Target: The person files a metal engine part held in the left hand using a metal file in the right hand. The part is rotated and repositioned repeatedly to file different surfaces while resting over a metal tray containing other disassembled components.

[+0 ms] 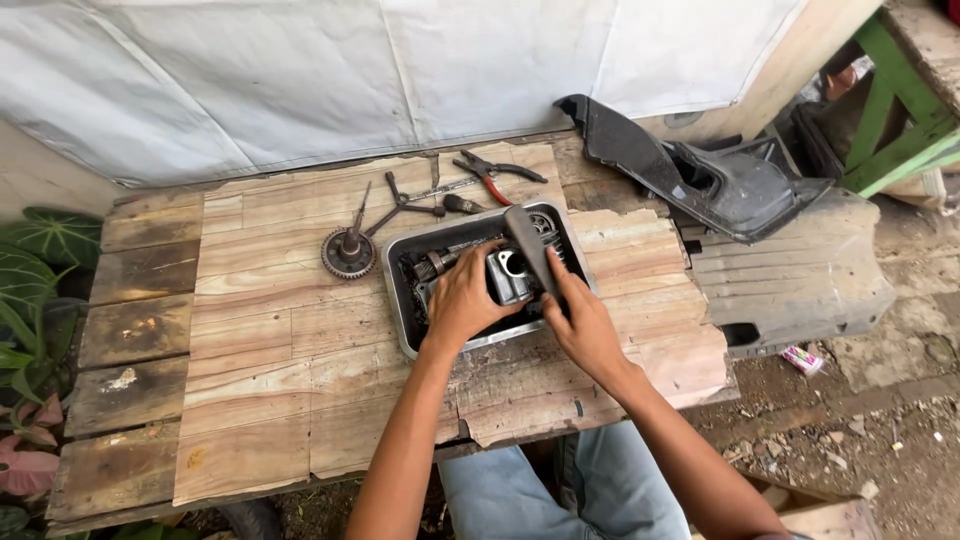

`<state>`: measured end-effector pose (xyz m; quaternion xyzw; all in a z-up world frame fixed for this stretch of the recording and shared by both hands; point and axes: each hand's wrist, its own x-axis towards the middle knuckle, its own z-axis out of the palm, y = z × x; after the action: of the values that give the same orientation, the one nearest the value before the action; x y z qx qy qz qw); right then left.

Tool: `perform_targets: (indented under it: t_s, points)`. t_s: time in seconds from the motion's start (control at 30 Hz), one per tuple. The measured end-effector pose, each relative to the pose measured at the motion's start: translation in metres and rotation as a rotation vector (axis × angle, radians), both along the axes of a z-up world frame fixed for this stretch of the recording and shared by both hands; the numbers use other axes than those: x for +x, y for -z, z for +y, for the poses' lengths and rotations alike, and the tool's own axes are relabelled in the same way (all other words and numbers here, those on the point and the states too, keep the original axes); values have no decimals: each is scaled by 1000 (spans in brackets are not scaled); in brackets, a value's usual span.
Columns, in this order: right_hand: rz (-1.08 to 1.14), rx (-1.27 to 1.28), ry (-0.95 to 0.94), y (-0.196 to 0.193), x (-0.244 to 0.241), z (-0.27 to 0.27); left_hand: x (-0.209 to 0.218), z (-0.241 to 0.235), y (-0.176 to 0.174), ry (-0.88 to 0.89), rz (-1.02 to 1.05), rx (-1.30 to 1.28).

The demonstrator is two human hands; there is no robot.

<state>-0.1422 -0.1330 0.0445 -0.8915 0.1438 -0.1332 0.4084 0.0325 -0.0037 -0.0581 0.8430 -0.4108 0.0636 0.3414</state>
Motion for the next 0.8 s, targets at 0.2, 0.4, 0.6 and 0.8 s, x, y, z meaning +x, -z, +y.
perform_targets:
  t_s: [0.2,0.4,0.6,0.8]
  points:
    - [-53,66,-29,-14,-8,7,-5,1,-2,-29,11,10]
    - [-86,68,-22,7,-2,0,-8,3,-14,-16,56,59]
    - [-179,9,-90,45,15,-25,-14,1,-21,-29,18,45]
    - [-190,-175,-18,23,4,-26,-23,7,-47,1,63,52]
